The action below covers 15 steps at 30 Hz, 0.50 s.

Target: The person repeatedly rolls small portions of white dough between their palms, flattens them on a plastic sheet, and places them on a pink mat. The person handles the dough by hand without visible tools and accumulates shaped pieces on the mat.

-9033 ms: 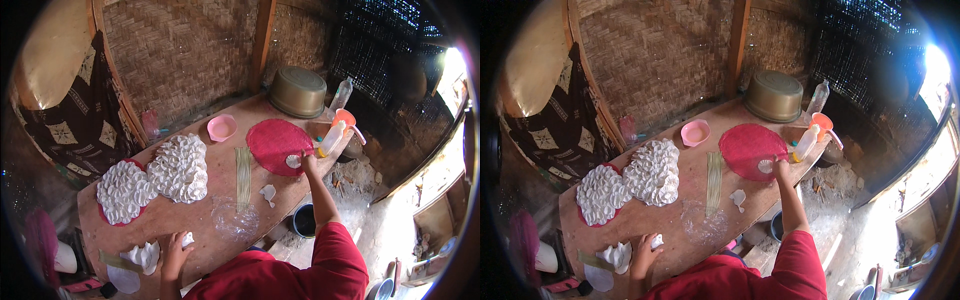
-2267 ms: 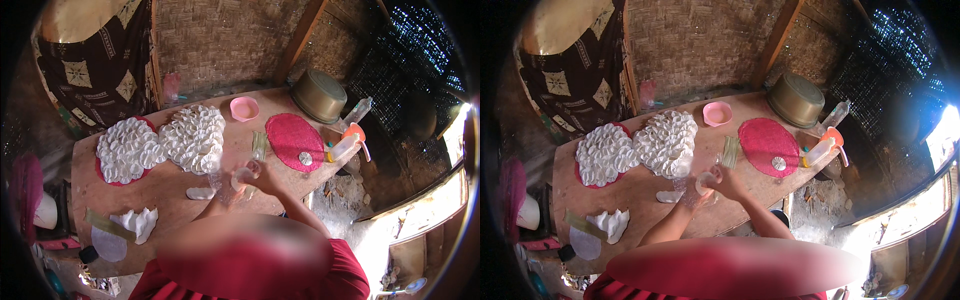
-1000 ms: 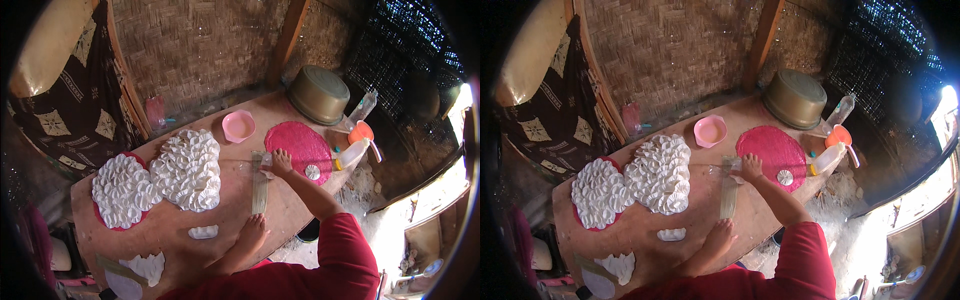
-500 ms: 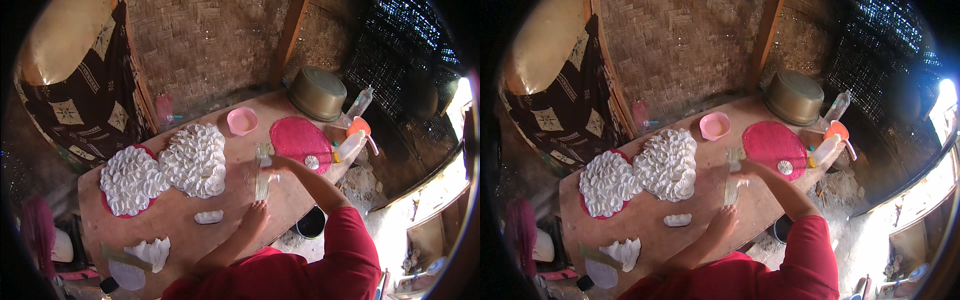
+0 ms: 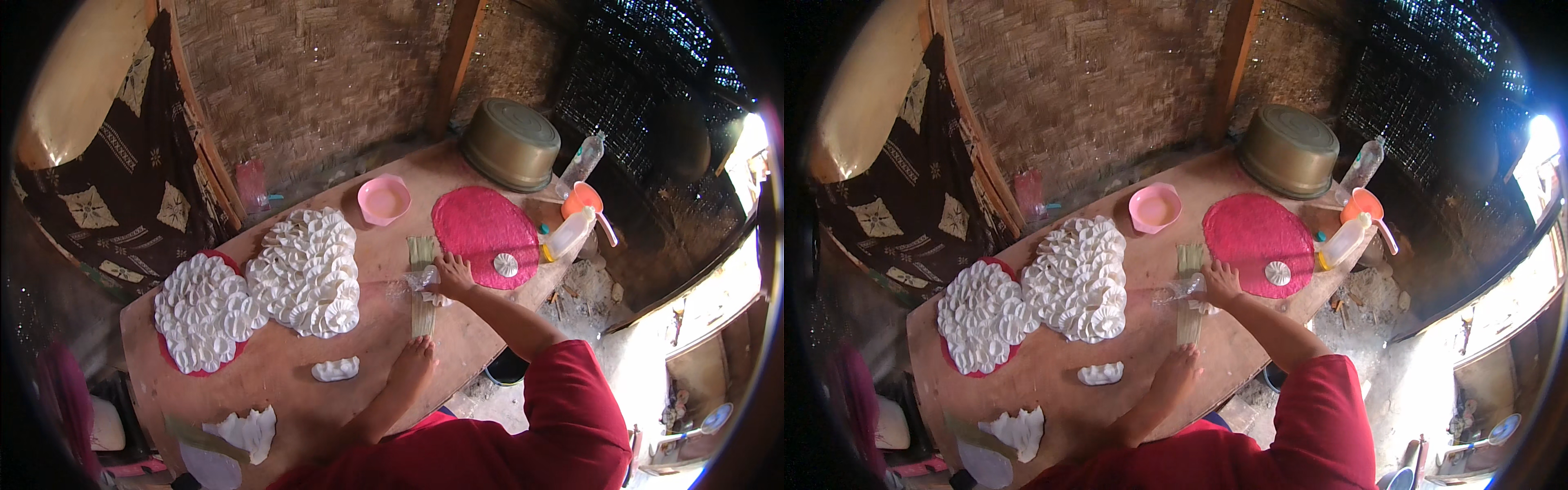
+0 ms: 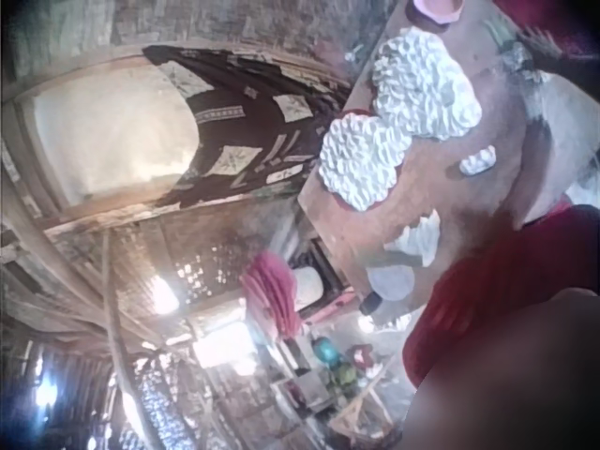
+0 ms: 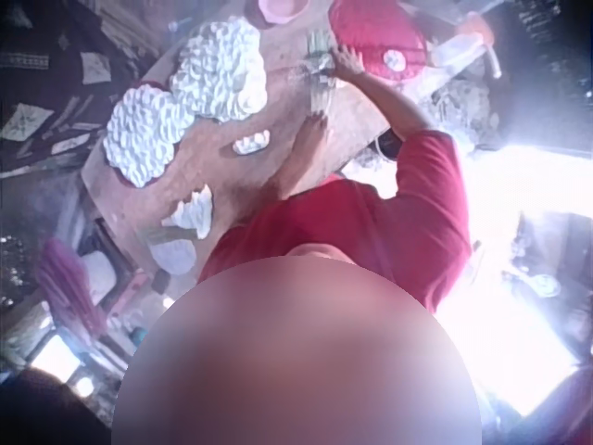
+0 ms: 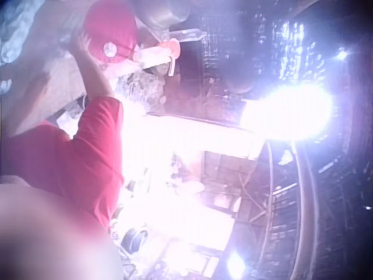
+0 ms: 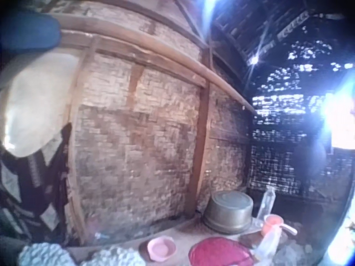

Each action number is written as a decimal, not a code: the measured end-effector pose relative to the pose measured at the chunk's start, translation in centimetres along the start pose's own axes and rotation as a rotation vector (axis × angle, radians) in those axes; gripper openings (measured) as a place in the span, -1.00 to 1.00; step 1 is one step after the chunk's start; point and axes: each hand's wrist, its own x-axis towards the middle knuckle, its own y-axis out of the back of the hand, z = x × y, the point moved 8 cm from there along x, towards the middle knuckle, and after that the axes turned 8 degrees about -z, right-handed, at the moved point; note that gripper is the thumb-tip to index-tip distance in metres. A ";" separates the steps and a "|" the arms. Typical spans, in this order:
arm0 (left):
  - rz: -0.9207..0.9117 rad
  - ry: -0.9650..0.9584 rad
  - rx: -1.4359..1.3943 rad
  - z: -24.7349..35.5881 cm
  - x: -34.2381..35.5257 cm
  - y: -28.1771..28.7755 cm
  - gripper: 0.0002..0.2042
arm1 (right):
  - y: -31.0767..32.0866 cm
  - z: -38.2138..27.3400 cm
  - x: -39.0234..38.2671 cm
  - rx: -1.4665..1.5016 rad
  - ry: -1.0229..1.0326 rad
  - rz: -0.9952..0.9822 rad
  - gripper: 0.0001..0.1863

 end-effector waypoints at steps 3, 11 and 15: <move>-0.006 0.012 -0.061 -0.2 0.1 0.0 -0.56 | 0.7 1.2 2.8 0.001 -0.015 0.007 -0.14; 0.008 0.017 -0.091 -0.4 0.1 -0.7 -0.56 | 2.5 3.9 9.9 -0.002 -0.138 -0.007 -0.16; 0.033 0.000 -0.058 -0.2 0.0 -0.2 -0.58 | 4.1 3.3 11.4 -0.080 -0.169 -0.023 -0.21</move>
